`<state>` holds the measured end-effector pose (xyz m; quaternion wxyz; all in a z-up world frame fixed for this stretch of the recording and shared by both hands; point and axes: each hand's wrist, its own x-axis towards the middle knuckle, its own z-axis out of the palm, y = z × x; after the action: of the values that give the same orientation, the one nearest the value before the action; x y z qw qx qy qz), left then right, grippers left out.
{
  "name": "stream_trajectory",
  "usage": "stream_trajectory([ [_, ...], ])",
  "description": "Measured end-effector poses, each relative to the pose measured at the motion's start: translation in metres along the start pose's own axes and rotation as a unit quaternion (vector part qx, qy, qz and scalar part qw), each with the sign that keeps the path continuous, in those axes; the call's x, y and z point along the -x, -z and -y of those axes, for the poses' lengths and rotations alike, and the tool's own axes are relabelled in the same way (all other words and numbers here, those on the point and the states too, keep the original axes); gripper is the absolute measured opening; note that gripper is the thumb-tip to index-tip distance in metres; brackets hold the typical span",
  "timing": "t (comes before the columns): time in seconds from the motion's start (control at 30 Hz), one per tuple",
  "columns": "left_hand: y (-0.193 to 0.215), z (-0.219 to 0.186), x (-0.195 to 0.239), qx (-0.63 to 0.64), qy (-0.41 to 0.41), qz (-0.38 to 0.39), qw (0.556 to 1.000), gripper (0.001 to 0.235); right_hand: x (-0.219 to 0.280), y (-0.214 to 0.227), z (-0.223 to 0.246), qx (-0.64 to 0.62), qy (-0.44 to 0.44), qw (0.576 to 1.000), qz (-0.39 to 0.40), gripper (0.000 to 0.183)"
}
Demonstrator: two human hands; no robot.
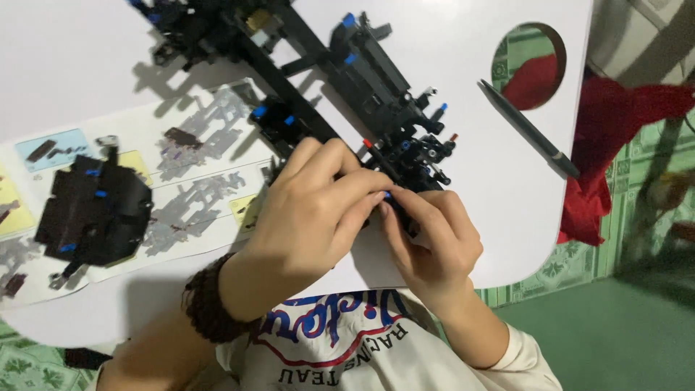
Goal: The person assembles a black Technic-style model using small plastic parts and a printed instruction manual. They connect beams, pins, and gears by hand, occasionally using pliers to press pieces together, and refer to the manual to verify steps.
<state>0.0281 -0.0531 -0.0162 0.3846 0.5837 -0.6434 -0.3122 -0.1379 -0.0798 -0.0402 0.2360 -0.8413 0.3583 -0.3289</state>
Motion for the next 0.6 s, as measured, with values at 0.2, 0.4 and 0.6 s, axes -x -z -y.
stream_trajectory([
  [0.2,-0.006,0.006,0.007,-0.092,-0.028,-0.076,0.992,0.007,0.003,0.001,0.007,0.039,-0.012,0.999,0.025,0.014],
  [0.4,-0.005,-0.004,0.026,-0.166,-0.047,-0.146,0.974,0.009,0.009,-0.002,0.006,0.035,0.012,0.999,0.015,0.013],
  [0.6,0.065,0.009,0.09,-0.382,0.177,-0.166,0.892,0.047,0.017,0.002,0.009,-0.004,-0.033,0.999,0.019,0.019],
])
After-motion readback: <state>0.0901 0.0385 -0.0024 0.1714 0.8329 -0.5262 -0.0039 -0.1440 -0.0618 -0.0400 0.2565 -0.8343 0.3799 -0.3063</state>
